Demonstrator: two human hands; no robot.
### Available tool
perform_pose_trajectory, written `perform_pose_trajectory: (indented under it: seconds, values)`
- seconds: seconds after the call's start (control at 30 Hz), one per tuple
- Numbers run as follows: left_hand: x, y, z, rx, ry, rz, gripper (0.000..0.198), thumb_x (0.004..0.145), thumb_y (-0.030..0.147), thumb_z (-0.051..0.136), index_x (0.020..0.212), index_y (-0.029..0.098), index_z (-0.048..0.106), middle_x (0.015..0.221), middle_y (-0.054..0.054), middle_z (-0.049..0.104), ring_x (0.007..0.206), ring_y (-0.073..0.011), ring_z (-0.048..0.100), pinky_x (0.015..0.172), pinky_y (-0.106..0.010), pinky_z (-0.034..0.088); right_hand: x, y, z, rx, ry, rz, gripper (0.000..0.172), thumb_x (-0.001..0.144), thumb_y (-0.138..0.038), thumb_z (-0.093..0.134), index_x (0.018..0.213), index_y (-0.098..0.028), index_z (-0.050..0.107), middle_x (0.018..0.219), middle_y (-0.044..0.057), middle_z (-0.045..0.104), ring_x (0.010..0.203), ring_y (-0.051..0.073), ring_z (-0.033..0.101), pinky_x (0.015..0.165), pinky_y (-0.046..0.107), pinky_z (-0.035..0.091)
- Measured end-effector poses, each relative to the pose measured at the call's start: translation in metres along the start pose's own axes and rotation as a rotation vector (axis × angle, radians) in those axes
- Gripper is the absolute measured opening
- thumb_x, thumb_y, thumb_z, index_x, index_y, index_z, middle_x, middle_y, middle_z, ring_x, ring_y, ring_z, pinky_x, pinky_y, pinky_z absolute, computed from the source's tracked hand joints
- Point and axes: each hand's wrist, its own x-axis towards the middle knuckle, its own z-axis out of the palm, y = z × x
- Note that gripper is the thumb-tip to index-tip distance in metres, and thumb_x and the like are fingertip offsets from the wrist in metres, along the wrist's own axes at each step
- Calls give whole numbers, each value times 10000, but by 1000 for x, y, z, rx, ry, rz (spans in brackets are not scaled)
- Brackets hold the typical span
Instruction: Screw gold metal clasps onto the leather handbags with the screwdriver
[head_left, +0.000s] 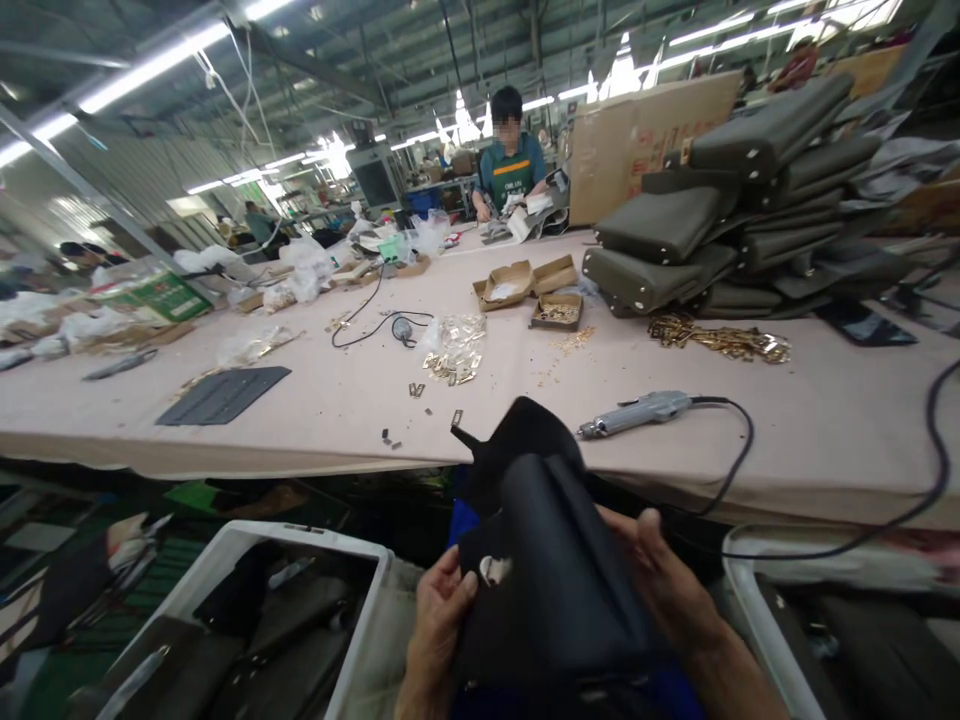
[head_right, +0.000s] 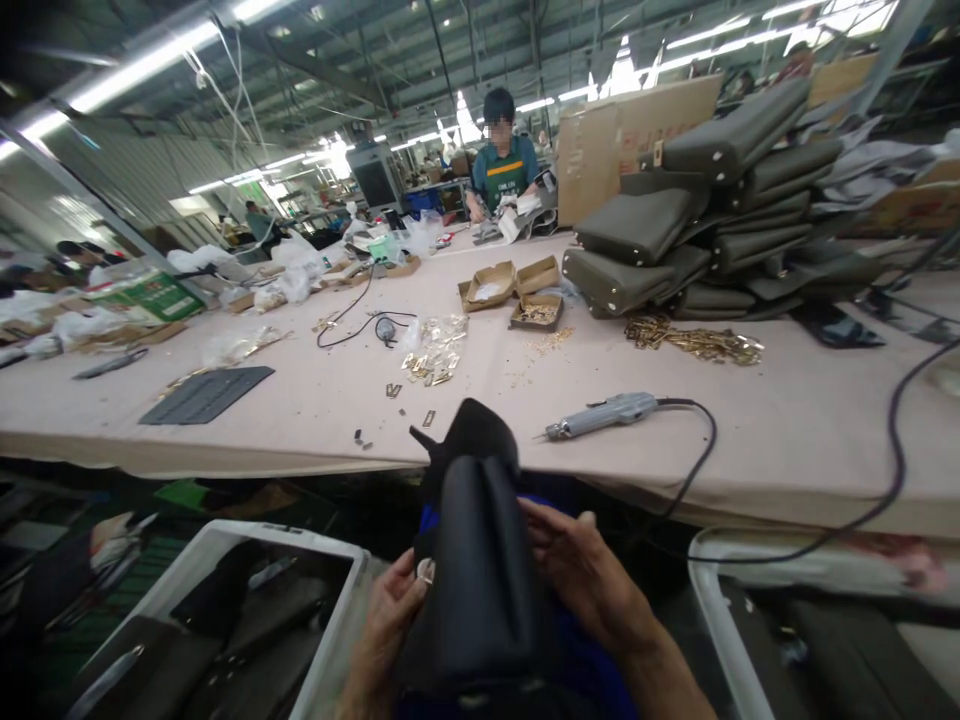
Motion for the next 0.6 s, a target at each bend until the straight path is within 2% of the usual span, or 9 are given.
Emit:
perform_pose_trajectory:
  seconds: [0.03,0.07,0.1,0.2,0.3,0.37,0.47,0.53,0.6]
  values:
    - [-4,2,-3,-17,0,39,660,731,516,933,1230,179,662,1119,-137,763,1033,-355,736,853,-431,625,-5,-4,-2,12,26,2,960,909,-943,277,1417,-223,659,1346,195,648,1218,401,641,1011,561,530]
    - [-6,5,-7,-14,15,89,684,691,484,963,1224,178,663,1112,-141,771,1054,-367,735,867,-417,621,-10,-7,-3,-5,55,0,978,881,-965,299,1398,-225,676,1332,196,657,1233,408,630,1010,552,531]
    - [-8,8,-11,11,44,141,675,686,452,969,1221,175,665,1115,-143,774,1076,-367,731,889,-405,614,-12,-9,-5,-53,75,5,930,861,-954,426,1381,-228,688,1329,190,661,1245,415,620,1016,542,531]
    - [-11,15,-22,160,140,247,581,751,399,919,1224,164,678,1140,-144,771,1103,-334,725,942,-371,591,-10,-7,-11,-193,86,92,750,795,-689,831,1356,-211,697,1316,173,674,1228,434,622,1016,546,540]
    - [-10,15,-27,287,129,218,512,784,408,870,1197,158,697,1097,-145,773,1052,-331,736,912,-379,600,-4,9,-19,-287,106,142,716,813,-575,866,1389,-203,662,1324,156,673,1235,421,620,1039,565,533]
    - [-10,17,-25,420,226,248,487,791,437,852,1168,163,711,1073,-145,765,1019,-332,736,909,-398,601,-2,20,-24,-330,125,107,761,804,-553,882,1435,-215,624,1365,148,650,1289,409,586,1105,569,488]
    - [-9,31,-12,613,470,435,484,830,475,819,1215,204,707,1067,-117,740,974,-299,725,891,-372,601,-3,30,-28,-373,145,64,794,820,-534,872,1492,-238,569,1425,142,610,1338,395,550,1148,574,449]
    - [-5,49,5,539,438,457,535,878,523,769,1293,204,659,953,-92,734,818,-260,722,732,-332,618,-5,34,-30,-390,146,56,788,827,-524,864,1498,-246,558,1451,141,589,1350,392,540,1161,578,433]
    - [5,68,26,286,230,316,650,894,608,721,1348,162,591,810,-77,724,614,-233,686,536,-308,586,-8,39,-33,-408,152,49,776,827,-514,864,1491,-251,561,1474,140,571,1372,390,520,1181,574,409]
